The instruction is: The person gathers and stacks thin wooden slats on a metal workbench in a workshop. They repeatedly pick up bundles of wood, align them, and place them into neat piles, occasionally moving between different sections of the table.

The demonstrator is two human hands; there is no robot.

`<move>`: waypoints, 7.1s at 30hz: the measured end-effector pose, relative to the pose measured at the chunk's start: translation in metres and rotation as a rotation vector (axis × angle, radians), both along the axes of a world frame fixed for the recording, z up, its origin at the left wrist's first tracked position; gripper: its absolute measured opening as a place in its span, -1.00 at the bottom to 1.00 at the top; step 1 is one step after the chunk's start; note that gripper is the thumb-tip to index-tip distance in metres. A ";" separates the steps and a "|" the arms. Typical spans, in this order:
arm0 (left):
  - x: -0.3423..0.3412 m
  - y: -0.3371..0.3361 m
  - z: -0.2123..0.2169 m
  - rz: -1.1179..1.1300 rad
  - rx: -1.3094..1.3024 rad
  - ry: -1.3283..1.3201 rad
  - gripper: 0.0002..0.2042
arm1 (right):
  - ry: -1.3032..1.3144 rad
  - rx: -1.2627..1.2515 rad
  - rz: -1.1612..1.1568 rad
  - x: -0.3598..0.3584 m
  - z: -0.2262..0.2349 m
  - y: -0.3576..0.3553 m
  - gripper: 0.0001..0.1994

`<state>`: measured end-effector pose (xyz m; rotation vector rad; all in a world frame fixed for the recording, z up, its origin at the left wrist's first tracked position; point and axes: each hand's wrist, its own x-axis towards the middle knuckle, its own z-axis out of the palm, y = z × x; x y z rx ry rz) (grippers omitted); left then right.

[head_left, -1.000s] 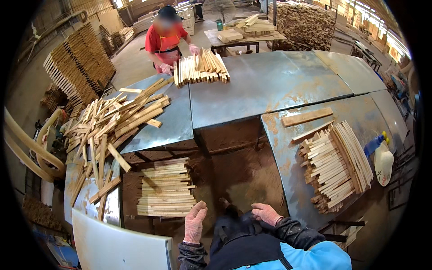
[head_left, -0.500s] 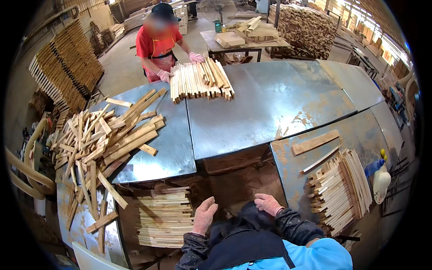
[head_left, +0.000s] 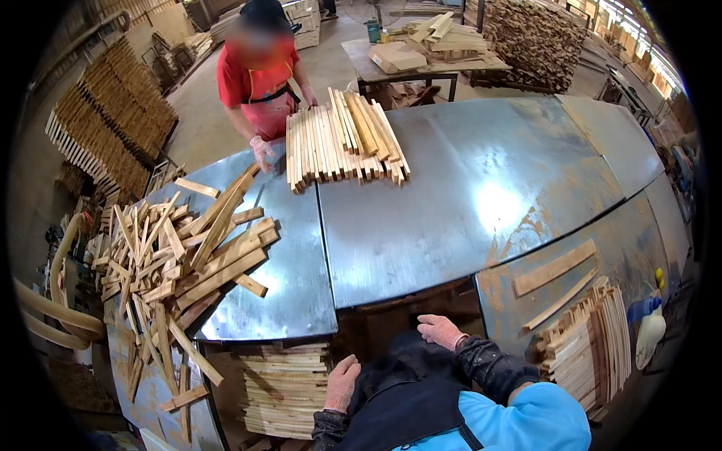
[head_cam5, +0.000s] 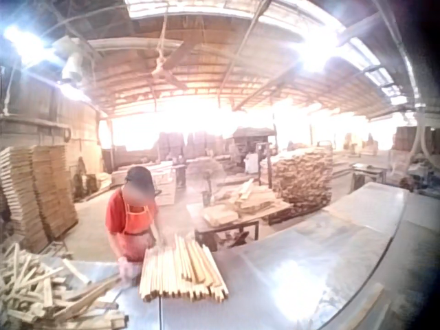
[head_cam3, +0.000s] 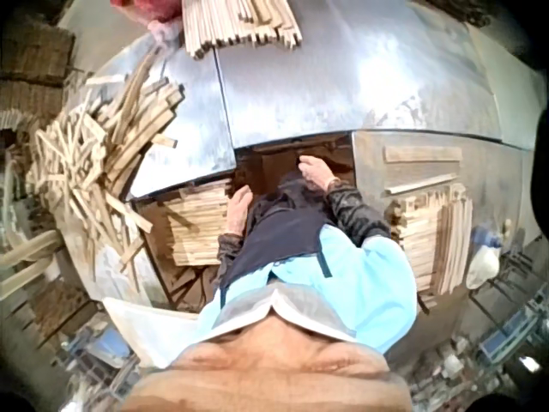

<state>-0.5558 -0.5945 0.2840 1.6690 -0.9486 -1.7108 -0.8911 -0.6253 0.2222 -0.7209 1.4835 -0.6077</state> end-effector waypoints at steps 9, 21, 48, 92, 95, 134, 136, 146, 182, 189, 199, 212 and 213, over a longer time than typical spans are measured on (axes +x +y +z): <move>-0.096 -0.114 -0.024 0.054 0.073 -0.006 -0.51 | 0.449 -0.249 0.232 -0.084 -0.022 -0.217 -0.39; -0.148 -0.206 -0.032 0.063 0.225 -0.166 -0.52 | 0.774 -0.501 0.025 -0.135 -0.040 -0.533 -0.23; -0.175 -0.280 -0.056 -0.044 0.371 -0.199 -0.47 | 0.596 -0.664 0.073 -0.082 -0.065 -0.632 -0.18; -0.230 -0.723 -0.106 -0.023 -0.238 -0.691 -0.25 | 0.535 -0.289 0.230 -0.102 -0.041 -0.727 -0.09; -0.232 -0.737 -0.103 -0.079 -0.212 -0.779 -0.31 | 0.548 -0.217 0.290 -0.098 -0.029 -0.735 -0.07; -0.183 -0.514 -0.074 0.206 0.092 -0.212 -0.39 | 0.197 -0.144 0.205 -0.087 -0.023 -0.472 -0.18; -0.173 -0.515 -0.083 0.198 0.111 -0.100 -0.43 | 0.104 0.093 0.298 -0.090 -0.016 -0.490 -0.19; -0.200 -0.478 -0.059 0.117 0.090 0.248 -0.24 | -0.054 -0.010 -0.125 -0.068 -0.013 -0.447 -0.42; 0.024 0.101 0.084 0.760 -0.256 0.458 -0.39 | -0.230 -0.277 0.458 0.197 0.146 0.005 -0.45; 0.012 0.090 0.093 0.548 -0.136 0.519 -0.45 | -0.085 -0.267 0.259 0.159 0.159 0.034 -0.40; -0.086 0.054 0.020 0.291 0.191 0.533 -0.43 | 0.135 -0.018 0.028 0.041 0.100 0.065 -0.46; -0.192 0.013 0.020 -0.007 0.291 0.482 -0.51 | 0.136 0.004 -0.254 -0.062 0.097 0.086 -0.41; -0.199 0.008 0.020 -0.032 0.287 0.497 -0.51 | 0.138 -0.029 -0.292 -0.067 0.107 0.085 -0.45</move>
